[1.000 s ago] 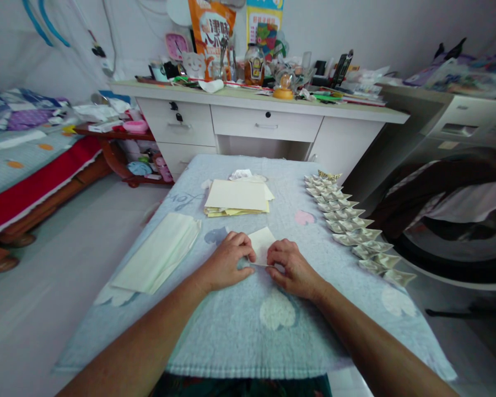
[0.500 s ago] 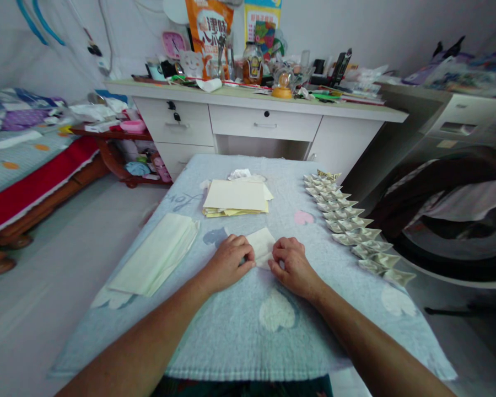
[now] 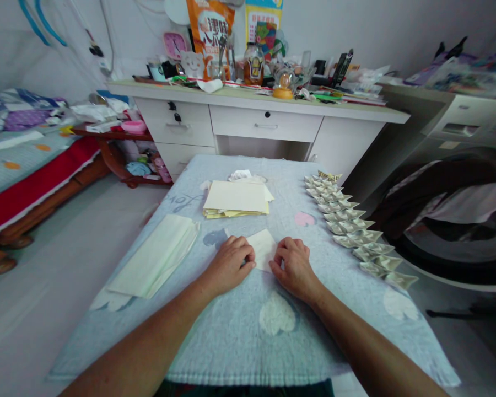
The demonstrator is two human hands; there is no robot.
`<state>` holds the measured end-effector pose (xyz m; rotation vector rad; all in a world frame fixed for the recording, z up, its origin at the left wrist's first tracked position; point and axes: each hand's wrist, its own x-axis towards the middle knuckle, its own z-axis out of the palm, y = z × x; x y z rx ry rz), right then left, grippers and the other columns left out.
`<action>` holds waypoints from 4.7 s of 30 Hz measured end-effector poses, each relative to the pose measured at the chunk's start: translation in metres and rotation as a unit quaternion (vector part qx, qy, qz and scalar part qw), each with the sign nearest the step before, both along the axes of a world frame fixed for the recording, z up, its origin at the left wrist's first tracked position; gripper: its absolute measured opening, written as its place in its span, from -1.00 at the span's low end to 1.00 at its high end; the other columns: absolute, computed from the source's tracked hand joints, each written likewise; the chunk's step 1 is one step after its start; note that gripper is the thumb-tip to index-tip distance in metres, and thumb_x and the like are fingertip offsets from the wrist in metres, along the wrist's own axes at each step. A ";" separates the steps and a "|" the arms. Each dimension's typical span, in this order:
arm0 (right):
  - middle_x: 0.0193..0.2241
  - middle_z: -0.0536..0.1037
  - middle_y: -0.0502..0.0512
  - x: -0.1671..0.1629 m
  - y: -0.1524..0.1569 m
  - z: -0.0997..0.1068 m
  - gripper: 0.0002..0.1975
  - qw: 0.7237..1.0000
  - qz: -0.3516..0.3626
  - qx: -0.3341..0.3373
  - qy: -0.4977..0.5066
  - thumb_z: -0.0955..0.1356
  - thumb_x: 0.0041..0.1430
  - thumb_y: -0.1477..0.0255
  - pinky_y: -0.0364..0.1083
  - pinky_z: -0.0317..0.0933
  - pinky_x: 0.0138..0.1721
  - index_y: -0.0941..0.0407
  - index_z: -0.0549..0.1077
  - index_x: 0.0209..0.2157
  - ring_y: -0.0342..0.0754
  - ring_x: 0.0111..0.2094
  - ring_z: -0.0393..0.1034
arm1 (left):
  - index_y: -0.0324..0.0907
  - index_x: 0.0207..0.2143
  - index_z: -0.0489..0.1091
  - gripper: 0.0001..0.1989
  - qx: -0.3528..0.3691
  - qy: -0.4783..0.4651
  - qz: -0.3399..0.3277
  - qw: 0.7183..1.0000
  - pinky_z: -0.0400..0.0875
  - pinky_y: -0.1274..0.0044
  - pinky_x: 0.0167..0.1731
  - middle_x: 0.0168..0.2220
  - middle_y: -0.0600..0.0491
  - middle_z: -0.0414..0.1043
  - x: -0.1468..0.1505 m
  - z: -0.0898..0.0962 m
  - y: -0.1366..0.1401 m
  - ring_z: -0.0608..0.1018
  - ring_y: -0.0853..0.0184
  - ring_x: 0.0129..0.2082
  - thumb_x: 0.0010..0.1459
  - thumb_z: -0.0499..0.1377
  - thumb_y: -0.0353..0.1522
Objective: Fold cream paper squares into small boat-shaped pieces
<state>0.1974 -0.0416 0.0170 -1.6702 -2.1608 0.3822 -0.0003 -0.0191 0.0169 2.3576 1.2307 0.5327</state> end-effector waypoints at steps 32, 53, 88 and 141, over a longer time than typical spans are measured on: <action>-0.27 0.40 0.13 -0.015 -0.002 0.002 -0.78 0.996 0.055 0.037 -0.062 0.32 0.15 0.28 0.00 -0.02 -0.14 0.13 0.35 -0.24 0.06 -0.20 0.16 | -0.15 -0.44 0.38 -0.96 0.004 -0.004 0.016 1.000 0.22 0.43 -0.18 -0.35 0.06 0.35 0.003 -0.004 0.002 0.36 0.26 -0.25 0.07 0.15 -0.43; 0.30 -0.05 0.30 0.044 0.001 0.007 0.00 0.990 0.073 -0.076 -0.091 0.38 -0.05 0.34 0.28 -0.32 0.22 0.09 -0.23 0.34 0.23 0.30 -0.22 | -0.10 -0.08 0.33 -0.59 0.030 -0.003 0.089 0.996 0.18 0.31 -0.02 -0.04 0.00 0.29 -0.001 -0.010 0.000 0.29 0.14 -0.02 -0.03 0.26 -0.36; -0.26 0.58 0.04 0.016 0.025 -0.006 -0.67 0.840 0.068 -0.150 0.516 0.42 0.04 0.24 -0.06 0.29 -0.22 0.11 0.48 -0.17 -0.04 -0.29 0.43 | -0.14 0.27 -0.16 -0.23 -0.171 -0.346 0.060 0.921 0.35 0.46 -0.16 -0.35 0.13 0.42 0.011 -0.005 0.004 0.49 0.39 -0.34 0.09 0.17 -0.41; -0.38 0.47 0.05 0.005 0.014 -0.004 -0.88 0.997 0.039 0.036 0.064 0.39 0.07 0.52 -0.06 0.03 -0.19 0.13 0.49 -0.29 -0.03 -0.27 0.25 | -0.16 -0.43 0.36 -0.97 -0.020 -0.091 0.103 0.990 0.23 0.60 -0.46 -0.55 0.17 0.41 0.012 -0.007 0.003 0.45 0.42 -0.51 0.06 0.19 -0.43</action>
